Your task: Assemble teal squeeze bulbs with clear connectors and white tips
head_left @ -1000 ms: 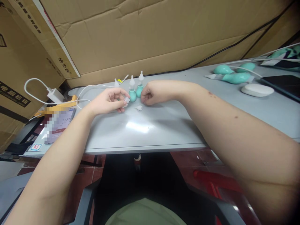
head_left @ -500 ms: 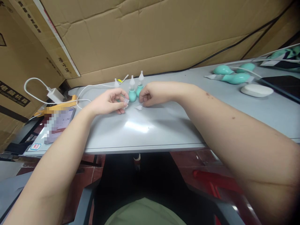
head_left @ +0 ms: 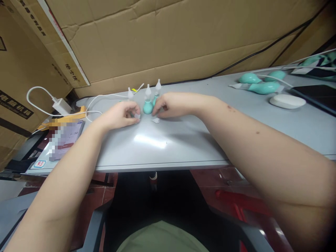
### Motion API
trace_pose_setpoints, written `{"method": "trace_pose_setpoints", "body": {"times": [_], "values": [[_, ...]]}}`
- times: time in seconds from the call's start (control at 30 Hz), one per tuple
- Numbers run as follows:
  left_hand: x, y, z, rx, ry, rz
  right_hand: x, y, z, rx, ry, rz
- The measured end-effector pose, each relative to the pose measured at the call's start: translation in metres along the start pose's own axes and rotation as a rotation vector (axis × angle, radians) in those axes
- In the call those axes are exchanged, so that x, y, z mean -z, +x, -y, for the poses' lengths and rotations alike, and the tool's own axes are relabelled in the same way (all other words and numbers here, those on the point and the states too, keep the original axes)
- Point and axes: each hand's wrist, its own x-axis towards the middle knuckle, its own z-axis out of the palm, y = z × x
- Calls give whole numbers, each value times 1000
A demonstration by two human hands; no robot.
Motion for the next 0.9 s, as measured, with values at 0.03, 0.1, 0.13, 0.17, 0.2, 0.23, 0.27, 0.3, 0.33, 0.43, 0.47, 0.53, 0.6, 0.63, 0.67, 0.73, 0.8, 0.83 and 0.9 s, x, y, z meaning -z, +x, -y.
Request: {"method": "trace_pose_setpoints", "body": {"times": [0.03,0.1,0.13,0.17,0.2,0.23,0.27,0.3,0.33,0.43,0.47,0.53,0.6,0.63,0.67,0.73,0.8,0.83,0.9], "values": [[0,0,-1,-4,21,-5,0,0,2,-50,-68,56],[1,-1,-3,0,55,-14,2,-3,7,-62,-110,103],[1,-1,-4,6,67,-16,3,-5,9,-69,-118,105],[1,-1,-5,12,75,-16,3,-6,12,-69,-120,98],[1,-2,-6,17,80,-15,4,-7,13,-75,-124,81],[1,-2,-7,20,82,-18,4,-7,14,-78,-127,70],[1,-3,-8,21,84,-23,4,-8,14,-76,-129,64],[2,-3,-9,22,86,-27,3,-7,14,-76,-130,65],[2,-3,-10,23,88,-34,3,-7,14,-74,-132,72],[2,-4,-12,28,97,-51,3,-6,12,-65,-154,83],[3,-4,-12,27,104,-57,3,-5,10,-72,-165,74],[3,-4,-12,16,124,-69,4,-5,7,-92,-184,58],[3,-5,-11,-6,149,-82,4,-4,5,-136,-194,60],[3,-5,-11,-30,164,-99,3,-3,4,-153,-190,58],[3,-5,-11,-65,182,-122,3,-2,3,-162,-186,58],[3,-6,-10,-155,236,-178,1,-1,4,-174,-184,74],[2,-6,-11,-240,311,-226,1,0,5,-175,-195,88],[0,-5,-12,-275,352,-239,2,0,6,-188,-201,93],[-6,-3,-17,-336,440,-239,4,0,6,-203,-194,72]]}}
